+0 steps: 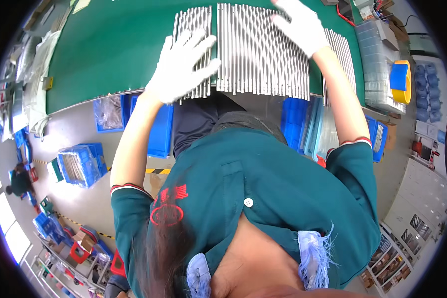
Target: Packing and cleaning metal rods using an air gun at a factory workbench.
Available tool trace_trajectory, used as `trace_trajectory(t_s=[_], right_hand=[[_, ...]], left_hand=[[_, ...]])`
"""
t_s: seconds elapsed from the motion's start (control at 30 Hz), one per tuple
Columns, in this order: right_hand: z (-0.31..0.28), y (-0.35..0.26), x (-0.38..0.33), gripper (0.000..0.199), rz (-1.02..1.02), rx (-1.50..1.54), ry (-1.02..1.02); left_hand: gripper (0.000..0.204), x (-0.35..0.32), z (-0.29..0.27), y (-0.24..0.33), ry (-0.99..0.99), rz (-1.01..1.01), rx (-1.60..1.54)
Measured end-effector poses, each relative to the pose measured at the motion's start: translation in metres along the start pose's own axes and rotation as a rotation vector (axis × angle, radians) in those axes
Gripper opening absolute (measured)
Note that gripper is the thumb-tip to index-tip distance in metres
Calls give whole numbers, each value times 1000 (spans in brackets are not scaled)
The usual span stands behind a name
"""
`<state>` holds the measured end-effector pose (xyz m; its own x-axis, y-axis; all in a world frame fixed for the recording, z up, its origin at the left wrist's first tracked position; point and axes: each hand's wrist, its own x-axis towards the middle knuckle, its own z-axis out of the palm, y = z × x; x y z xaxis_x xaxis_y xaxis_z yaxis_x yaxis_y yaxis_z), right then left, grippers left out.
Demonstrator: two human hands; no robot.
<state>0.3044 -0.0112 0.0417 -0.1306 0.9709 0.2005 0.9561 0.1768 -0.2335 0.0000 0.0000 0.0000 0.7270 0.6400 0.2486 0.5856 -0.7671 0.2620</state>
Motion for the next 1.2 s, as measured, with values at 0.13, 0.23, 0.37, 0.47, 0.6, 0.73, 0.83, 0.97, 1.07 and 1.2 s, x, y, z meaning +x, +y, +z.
trace_trajectory(t_s=[0.13, 0.23, 0.37, 0.47, 0.6, 0.73, 0.83, 0.97, 1.07, 1.2], right_hand=[[16, -1, -41, 55, -285, -72, -56], [24, 1, -56, 58, -362, -142, -74], [21, -3, -54, 61, -384, -146, -113], [23, -3, -53, 61, -391, -136, -110], [22, -3, -53, 60, -394, -142, -109], [21, -2, -52, 63, -385, -137, -159], [18, -5, -52, 63, -393, -130, -154], [19, -10, -50, 62, -379, -124, -153], [22, -5, -52, 61, -370, -117, -132], [25, 0, -54, 63, -373, -116, -123]], left_hand=[[68, -19, -36, 32, -118, 60, -78], [74, -39, -30, 40, -167, 52, 1], [67, -39, -12, 24, -89, 116, 90], [64, -31, -7, 24, -42, 117, 108], [60, -25, -3, 25, -72, 135, 104], [75, -16, -10, 34, -125, 130, 58], [73, -2, 0, 22, -76, 153, 47], [74, 31, 7, 9, -142, 38, 106], [74, 11, -10, 36, -280, 75, 34], [41, 0, -51, 53, -574, 384, -685]])
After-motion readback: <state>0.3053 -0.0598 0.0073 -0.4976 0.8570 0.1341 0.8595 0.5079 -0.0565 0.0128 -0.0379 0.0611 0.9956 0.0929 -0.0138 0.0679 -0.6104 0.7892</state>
